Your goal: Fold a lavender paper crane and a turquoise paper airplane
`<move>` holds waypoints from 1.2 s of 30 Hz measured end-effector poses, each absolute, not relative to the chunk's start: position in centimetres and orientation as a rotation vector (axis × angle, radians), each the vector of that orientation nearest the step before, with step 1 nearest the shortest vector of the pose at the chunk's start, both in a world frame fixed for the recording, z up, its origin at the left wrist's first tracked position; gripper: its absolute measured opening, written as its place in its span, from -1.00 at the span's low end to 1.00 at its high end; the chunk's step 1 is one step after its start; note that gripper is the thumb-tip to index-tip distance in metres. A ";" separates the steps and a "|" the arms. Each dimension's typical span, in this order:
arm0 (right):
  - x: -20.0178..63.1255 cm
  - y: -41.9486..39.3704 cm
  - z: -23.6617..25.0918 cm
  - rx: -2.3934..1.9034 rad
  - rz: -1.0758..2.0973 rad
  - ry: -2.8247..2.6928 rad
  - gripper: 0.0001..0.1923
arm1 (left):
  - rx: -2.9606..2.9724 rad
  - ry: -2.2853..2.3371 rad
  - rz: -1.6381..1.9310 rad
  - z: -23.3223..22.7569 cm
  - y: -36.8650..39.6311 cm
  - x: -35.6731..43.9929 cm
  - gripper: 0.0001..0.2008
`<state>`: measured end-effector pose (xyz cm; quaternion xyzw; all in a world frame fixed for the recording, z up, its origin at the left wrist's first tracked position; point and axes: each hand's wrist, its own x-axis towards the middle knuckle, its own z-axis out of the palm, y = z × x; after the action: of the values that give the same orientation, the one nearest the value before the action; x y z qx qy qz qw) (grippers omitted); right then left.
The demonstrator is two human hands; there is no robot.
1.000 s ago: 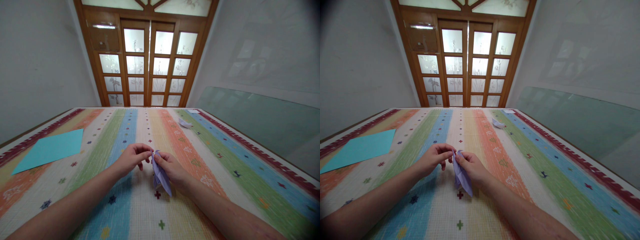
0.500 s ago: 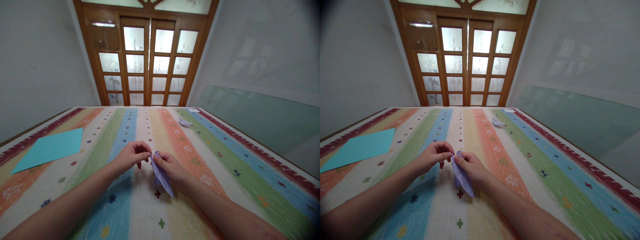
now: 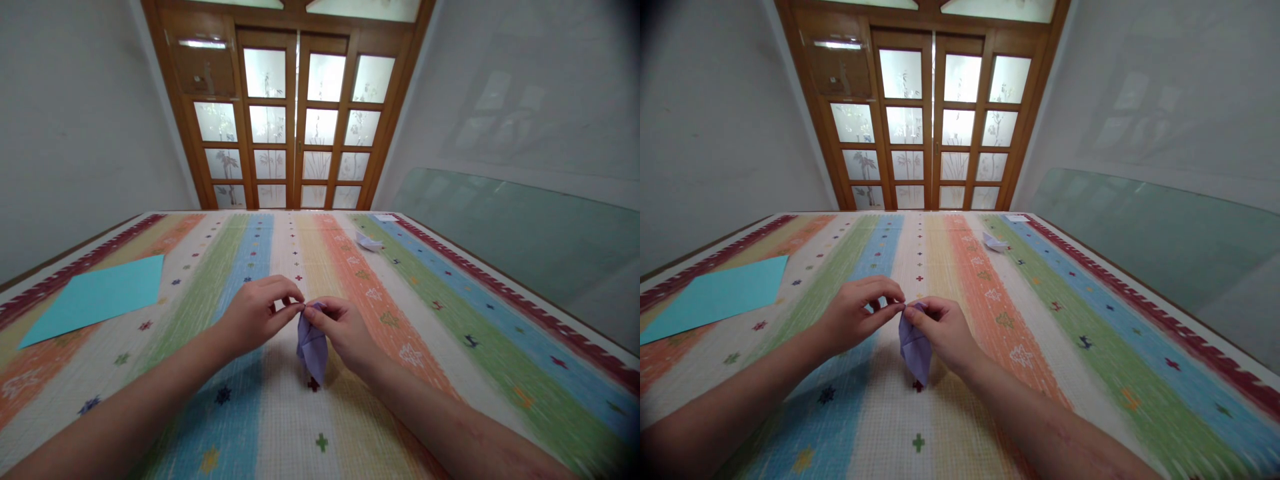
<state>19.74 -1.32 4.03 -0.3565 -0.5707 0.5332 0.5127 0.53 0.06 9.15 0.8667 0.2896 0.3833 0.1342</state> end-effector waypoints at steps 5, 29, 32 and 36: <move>19.7 -1.6 4.1 -0.824 1.248 -1.366 -0.79 | 2.650 0.776 1.236 9.0 -0.3 0.4 -0.91; 19.8 -1.8 4.8 -0.774 1.281 -1.299 -0.85 | 2.812 0.464 1.361 8.1 0.2 -0.1 -0.81; 19.8 -1.9 4.9 -0.783 1.224 -1.347 -0.87 | 2.852 0.449 1.407 8.1 0.2 -0.2 -0.77; 20.0 -1.9 5.0 -0.812 1.136 -1.406 -0.86 | 2.897 0.475 1.437 7.8 0.2 -0.1 -0.78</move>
<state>19.98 -1.89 4.97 -0.3428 -0.5933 0.4797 0.5480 -0.14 0.23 7.80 0.8845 0.1449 0.4388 -0.0633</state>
